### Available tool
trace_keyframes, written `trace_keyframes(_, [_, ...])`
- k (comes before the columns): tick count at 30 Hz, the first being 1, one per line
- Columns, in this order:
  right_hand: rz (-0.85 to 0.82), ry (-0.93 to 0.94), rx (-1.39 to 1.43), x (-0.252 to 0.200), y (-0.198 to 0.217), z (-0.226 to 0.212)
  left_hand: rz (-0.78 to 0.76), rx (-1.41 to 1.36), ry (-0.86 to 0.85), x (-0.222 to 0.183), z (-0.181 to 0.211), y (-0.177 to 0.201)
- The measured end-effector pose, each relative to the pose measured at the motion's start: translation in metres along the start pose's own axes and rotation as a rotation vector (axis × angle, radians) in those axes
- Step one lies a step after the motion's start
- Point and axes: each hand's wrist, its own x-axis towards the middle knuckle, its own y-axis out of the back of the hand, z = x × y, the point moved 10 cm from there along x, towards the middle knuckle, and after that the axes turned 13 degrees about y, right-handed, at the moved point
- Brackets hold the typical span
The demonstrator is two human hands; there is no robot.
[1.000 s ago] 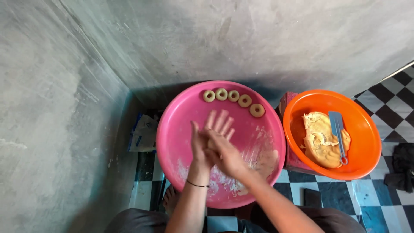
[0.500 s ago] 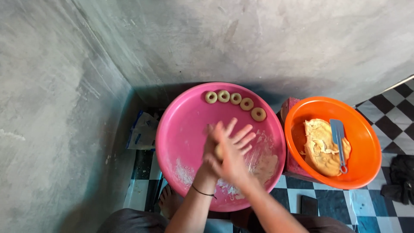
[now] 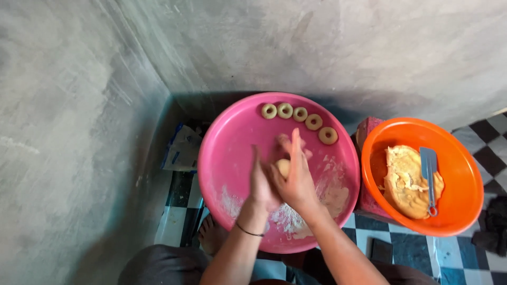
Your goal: Manually shaping dough into donut rings by rolling portions into balls and creating a center hole.
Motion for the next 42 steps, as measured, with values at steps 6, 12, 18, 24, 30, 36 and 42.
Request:
trace_keyframes(6, [0.032, -0.140, 0.097, 0.016, 0.011, 0.004, -0.150, 0.055, -0.112, 0.001, 0.041, 0.005])
trace_keyframes(12, [0.061, -0.221, -0.005, 0.032, 0.050, 0.000, -0.080, 0.079, 0.097, 0.019, -0.014, -0.008])
trace_keyframes(18, [0.168, -0.033, 0.064, 0.044, 0.064, -0.014, 0.060, -0.015, 0.059, 0.037, -0.012, 0.046])
trace_keyframes(24, [0.105, -0.094, 0.090, 0.016, 0.037, -0.005, -0.255, 0.000, -0.069, 0.011, 0.022, 0.004])
trace_keyframes(30, [0.148, 0.032, 0.165, 0.013, 0.033, -0.029, -0.179, 0.133, 0.042, 0.022, -0.001, 0.002])
trace_keyframes(36, [-0.019, -0.350, 0.019, 0.035, 0.040, 0.008, -0.142, 0.017, -0.066, 0.005, 0.020, -0.010])
trace_keyframes(42, [0.023, -0.324, 0.049, 0.045, 0.063, -0.004, -0.128, 0.032, -0.139, 0.005, 0.026, -0.012])
